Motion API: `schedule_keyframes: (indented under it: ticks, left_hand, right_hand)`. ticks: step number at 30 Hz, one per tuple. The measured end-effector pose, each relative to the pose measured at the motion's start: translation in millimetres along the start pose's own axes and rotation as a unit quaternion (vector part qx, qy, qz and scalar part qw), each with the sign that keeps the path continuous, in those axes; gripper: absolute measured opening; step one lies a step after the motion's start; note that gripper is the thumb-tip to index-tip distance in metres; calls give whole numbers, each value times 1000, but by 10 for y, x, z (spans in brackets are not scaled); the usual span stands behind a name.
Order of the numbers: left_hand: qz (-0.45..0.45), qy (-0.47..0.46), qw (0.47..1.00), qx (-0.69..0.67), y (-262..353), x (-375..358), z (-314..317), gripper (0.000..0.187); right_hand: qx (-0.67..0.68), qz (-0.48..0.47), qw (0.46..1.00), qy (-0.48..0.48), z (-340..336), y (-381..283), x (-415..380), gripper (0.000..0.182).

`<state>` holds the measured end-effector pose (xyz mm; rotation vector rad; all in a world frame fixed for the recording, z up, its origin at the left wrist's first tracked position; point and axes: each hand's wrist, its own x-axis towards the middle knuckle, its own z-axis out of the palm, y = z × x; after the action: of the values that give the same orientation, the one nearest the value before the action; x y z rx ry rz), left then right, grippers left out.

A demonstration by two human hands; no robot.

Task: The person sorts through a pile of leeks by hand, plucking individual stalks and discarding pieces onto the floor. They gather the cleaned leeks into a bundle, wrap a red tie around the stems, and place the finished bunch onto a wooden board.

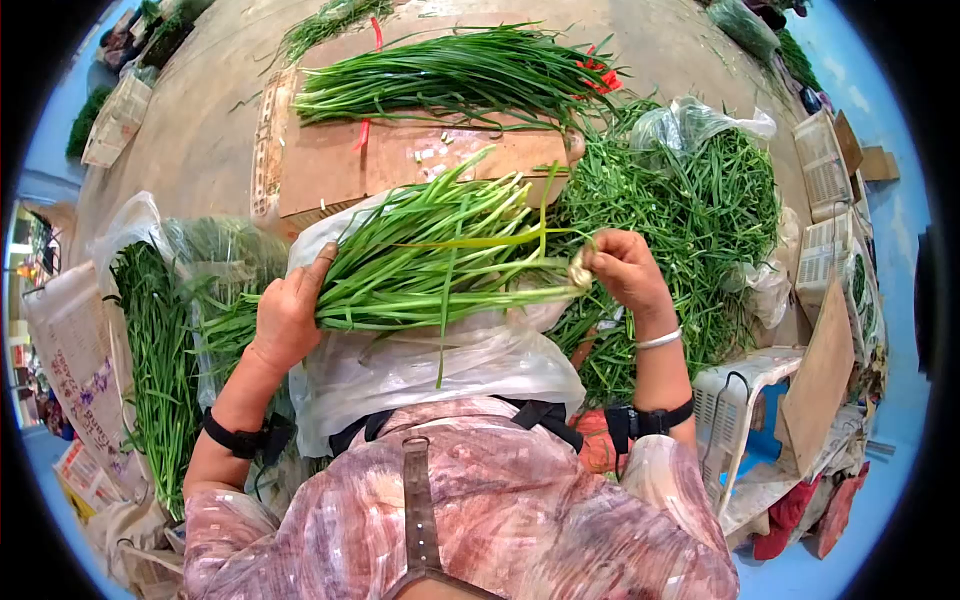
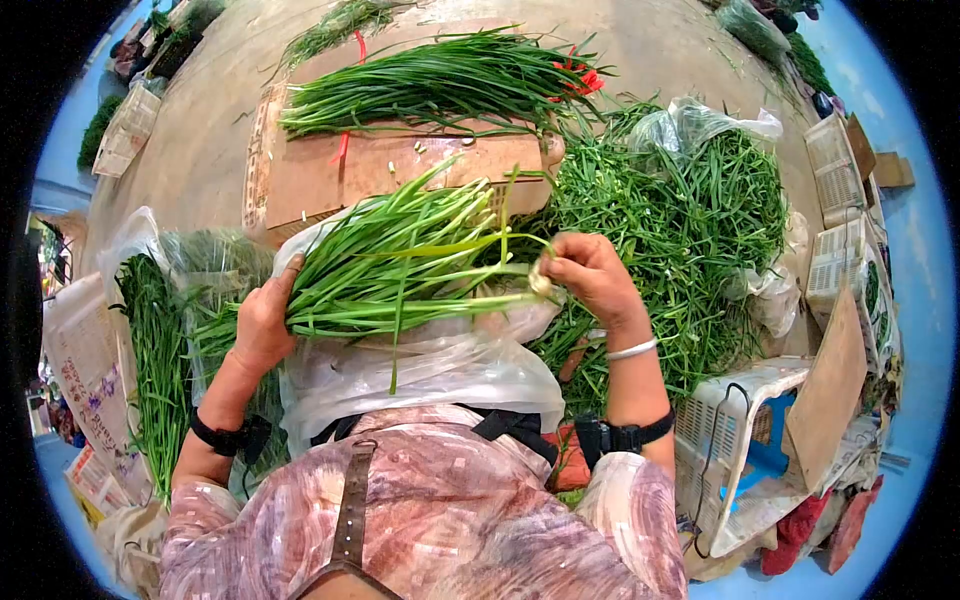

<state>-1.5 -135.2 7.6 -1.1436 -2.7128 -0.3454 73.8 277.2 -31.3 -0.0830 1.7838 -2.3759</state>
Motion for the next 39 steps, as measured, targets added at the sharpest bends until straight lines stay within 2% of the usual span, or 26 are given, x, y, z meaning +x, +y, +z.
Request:
schedule_keyframes:
  ticks: [1,3,4,5,6,7,8,9,10,11,12,13,15,16,19,23,26,27,31,32,33,34,35,37,38,39]
  left_hand:
    - [-1,0,1000,0,-9,-14,11,74]
    - [4,-2,1000,-5,-28,-22,52,73]
    - [6,-2,1000,-8,-28,-15,61,73]
    - [6,0,1000,5,-25,-16,60,72]
    - [4,2,1000,19,-23,-25,62,71]
    - [3,2,1000,18,-23,-30,71,71]
    - [4,0,1000,22,-23,-36,81,70]
    - [5,-3,1000,26,-19,-38,90,69]
    - [6,-2,1000,25,-11,-22,107,69]
    - [10,9,1000,20,-8,-15,119,70]
    - [15,17,1000,15,-9,-25,123,70]
    - [15,15,1000,17,-8,-32,123,70]
    - [20,18,999,24,-5,-32,135,70]
    - [20,18,999,24,-8,-38,140,70]
    - [21,17,999,36,-27,-57,151,71]
    - [15,17,1000,16,-15,-69,161,69]
    - [21,22,1000,7,-12,-55,174,68]
    - [24,29,999,4,-16,-51,176,68]
    - [27,35,999,3,-33,-58,189,67]
    - [27,36,999,9,-31,-58,188,67]
    - [28,36,999,15,-29,-63,188,67]
    - [29,36,999,14,-32,-60,195,67]
    - [35,41,998,16,-40,-50,207,68]
    - [40,41,998,17,-38,-64,231,69]
    - [43,48,998,12,-40,-59,241,69]
    - [45,57,997,9,-49,-52,239,70]
  right_hand:
    - [0,1,1000,-1,-90,20,-53,11]
    - [32,62,998,5,-315,37,-177,12]
    - [1,85,996,36,-487,86,-235,11]
    - [-42,133,988,61,-640,81,-281,15]
    - [-184,190,960,94,-792,123,-302,21]
    - [-322,241,907,124,-835,109,-264,26]
    - [-322,242,907,124,-849,136,-217,26]
    - [-515,168,827,150,-838,199,-163,33]
    - [-684,84,705,169,-759,220,-60,39]
    - [-557,109,803,179,-450,12,130,49]
    - [-384,106,899,184,-275,-15,294,49]
    - [-334,107,926,136,-51,-102,465,49]
    - [-379,61,917,108,181,79,730,51]
    - [-364,90,923,85,305,70,835,49]
    - [-312,61,937,147,411,315,961,28]
    - [-281,28,937,208,403,312,774,17]
    - [-202,-49,929,305,333,355,699,13]
    - [-85,-1,943,322,292,320,639,14]
    - [36,16,936,350,-257,220,396,16]
    - [-104,73,917,379,-348,159,353,18]
    - [-105,74,917,378,-419,198,323,18]
    - [-313,74,878,353,-396,189,318,28]
    - [-508,69,800,312,-380,167,329,40]
    - [-324,104,912,228,-15,-3,414,41]
    - [-314,136,921,186,166,-55,471,37]
    - [-288,103,939,154,285,52,515,30]
